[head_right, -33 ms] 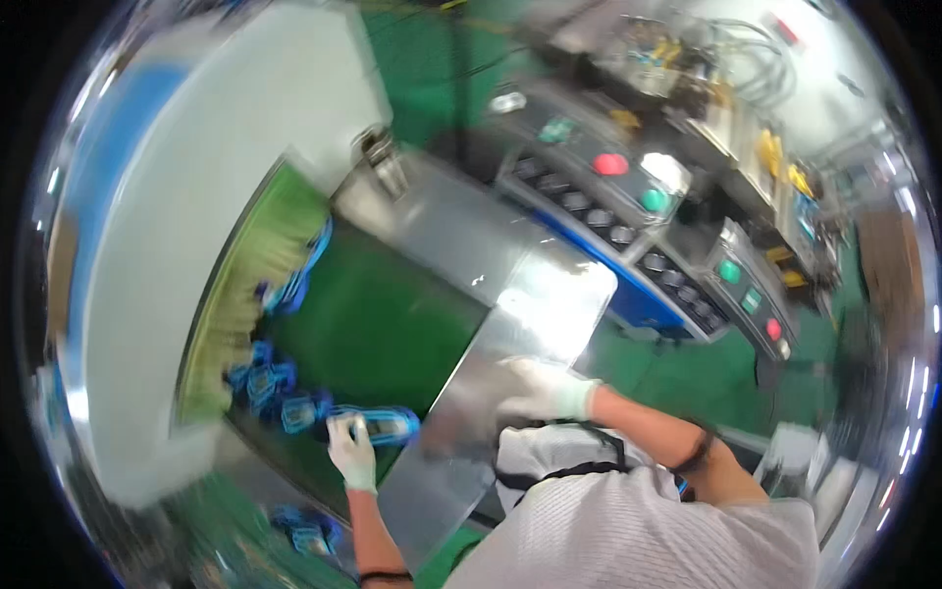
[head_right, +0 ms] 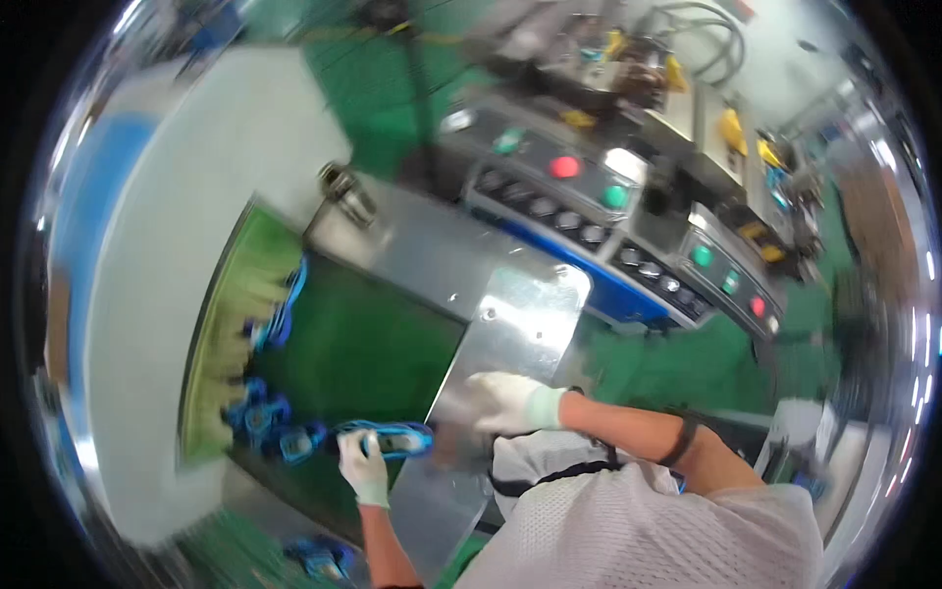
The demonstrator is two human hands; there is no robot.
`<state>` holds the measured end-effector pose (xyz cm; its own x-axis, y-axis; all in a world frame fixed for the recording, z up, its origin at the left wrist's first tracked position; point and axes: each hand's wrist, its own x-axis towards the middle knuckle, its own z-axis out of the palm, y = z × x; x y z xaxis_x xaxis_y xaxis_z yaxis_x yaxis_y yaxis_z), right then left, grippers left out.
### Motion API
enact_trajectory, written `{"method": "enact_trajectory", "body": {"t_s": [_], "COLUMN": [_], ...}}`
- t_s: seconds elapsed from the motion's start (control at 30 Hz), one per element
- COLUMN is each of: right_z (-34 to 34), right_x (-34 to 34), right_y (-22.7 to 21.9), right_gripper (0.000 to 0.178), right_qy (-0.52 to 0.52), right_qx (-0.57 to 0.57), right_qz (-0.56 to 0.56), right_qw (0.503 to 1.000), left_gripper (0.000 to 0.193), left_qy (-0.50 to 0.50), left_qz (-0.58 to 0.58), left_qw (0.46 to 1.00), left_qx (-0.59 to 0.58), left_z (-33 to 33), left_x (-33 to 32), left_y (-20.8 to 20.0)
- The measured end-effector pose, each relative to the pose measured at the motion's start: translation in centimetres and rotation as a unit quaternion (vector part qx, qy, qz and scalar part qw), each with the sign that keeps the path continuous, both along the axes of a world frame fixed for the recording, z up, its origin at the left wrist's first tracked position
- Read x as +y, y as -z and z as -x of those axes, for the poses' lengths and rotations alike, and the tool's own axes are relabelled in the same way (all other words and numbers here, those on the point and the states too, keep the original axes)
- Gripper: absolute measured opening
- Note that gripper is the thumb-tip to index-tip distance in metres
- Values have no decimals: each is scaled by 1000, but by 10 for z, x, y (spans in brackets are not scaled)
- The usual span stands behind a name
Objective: Operating machinery to press and process shoes on a production line.
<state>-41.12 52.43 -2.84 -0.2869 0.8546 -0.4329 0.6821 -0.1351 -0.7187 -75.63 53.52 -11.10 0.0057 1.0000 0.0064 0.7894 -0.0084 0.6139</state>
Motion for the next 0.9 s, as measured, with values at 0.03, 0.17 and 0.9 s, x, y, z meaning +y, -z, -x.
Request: {"method": "enact_trajectory", "body": {"t_s": [0.03,0.17,0.9], "right_z": [6,-35,-386], "right_x": [4,-23,-327], "right_y": [-2,11,-64], "right_gripper": [72,45,94], "right_qy": [-43,150,616], "right_qx": [-10,-91,586], "right_qz": [-56,-56,-400], "right_qw": [997,983,342], "left_gripper": [13,10,45], "left_qy": [41,276,585], "left_qz": [-6,-42,139], "left_qw": [996,948,742], "left_qx": [-84,-149,-295], "left_z": [-41,-242,-733], "left_x": [3,21,-31], "left_y": [-11,-74,-178]}}
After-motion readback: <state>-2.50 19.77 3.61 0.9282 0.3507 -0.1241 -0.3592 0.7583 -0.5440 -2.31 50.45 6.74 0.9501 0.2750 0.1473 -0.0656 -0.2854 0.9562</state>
